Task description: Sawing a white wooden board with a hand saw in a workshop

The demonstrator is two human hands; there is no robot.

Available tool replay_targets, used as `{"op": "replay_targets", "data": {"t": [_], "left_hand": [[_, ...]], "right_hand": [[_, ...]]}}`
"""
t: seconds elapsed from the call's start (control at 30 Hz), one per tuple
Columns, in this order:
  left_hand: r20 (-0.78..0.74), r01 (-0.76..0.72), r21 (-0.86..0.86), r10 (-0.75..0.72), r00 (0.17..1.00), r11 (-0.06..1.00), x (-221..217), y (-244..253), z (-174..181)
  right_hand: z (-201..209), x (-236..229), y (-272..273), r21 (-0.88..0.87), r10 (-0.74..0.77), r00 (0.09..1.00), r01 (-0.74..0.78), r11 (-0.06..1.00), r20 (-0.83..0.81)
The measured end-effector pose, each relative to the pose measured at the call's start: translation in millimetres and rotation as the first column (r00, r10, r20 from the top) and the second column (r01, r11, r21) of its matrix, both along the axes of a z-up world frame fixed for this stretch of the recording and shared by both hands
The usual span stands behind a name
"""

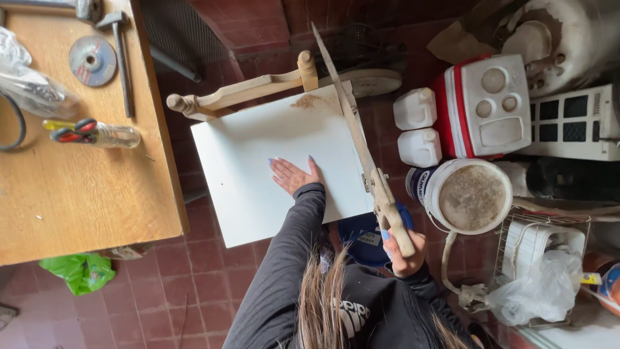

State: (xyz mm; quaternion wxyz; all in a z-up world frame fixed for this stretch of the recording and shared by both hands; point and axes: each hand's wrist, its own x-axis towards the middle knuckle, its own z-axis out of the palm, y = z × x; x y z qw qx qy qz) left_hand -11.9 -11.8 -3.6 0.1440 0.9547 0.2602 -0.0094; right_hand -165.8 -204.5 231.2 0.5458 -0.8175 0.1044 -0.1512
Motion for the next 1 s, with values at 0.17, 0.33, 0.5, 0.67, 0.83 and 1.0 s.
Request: {"op": "replay_targets", "data": {"t": [0.17, 0.33, 0.5, 0.67, 0.83, 1.0], "left_hand": [[0.015, -0.002, 0.057, 0.002, 1.000, 0.998, 0.4, -0.4, -12.5], [0.049, -0.023, 0.072, 0.020, 0.999, 0.997, 0.3, -3.7, -13.2], [0.102, -0.025, 0.099, 0.015, 0.995, 0.995, -0.4, -2.9, -17.4], [0.137, -0.010, 0.131, -0.009, 0.991, 0.991, 1.6, -2.5, -11.8], [0.137, -0.027, 0.145, 0.007, 0.991, 0.989, -0.3, -4.8, -20.4], [0.174, -0.044, 0.117, 0.023, 0.984, 0.992, 4.7, -6.7, -21.0]], "right_hand": [[-11.8, 7.5, -9.6, -0.670, 0.458, 0.703, 0.035, 0.741, 0.543], [26.9, 31.0, -1.6, -0.610, 0.506, 0.679, -0.108, 0.785, 0.531], [-84.4, 32.3, -6.4, -0.650, 0.477, 0.741, -0.073, 0.757, 0.472], [-173.6, 110.6, -5.8, -0.753, 0.304, 0.779, 0.302, 0.585, 0.549], [-119.1, 110.3, 12.0, -0.456, 0.100, 0.921, 0.091, 0.885, 0.378], [-175.1, -51.7, -37.4, -0.783, 0.300, 0.867, 0.150, 0.604, 0.398]]}}
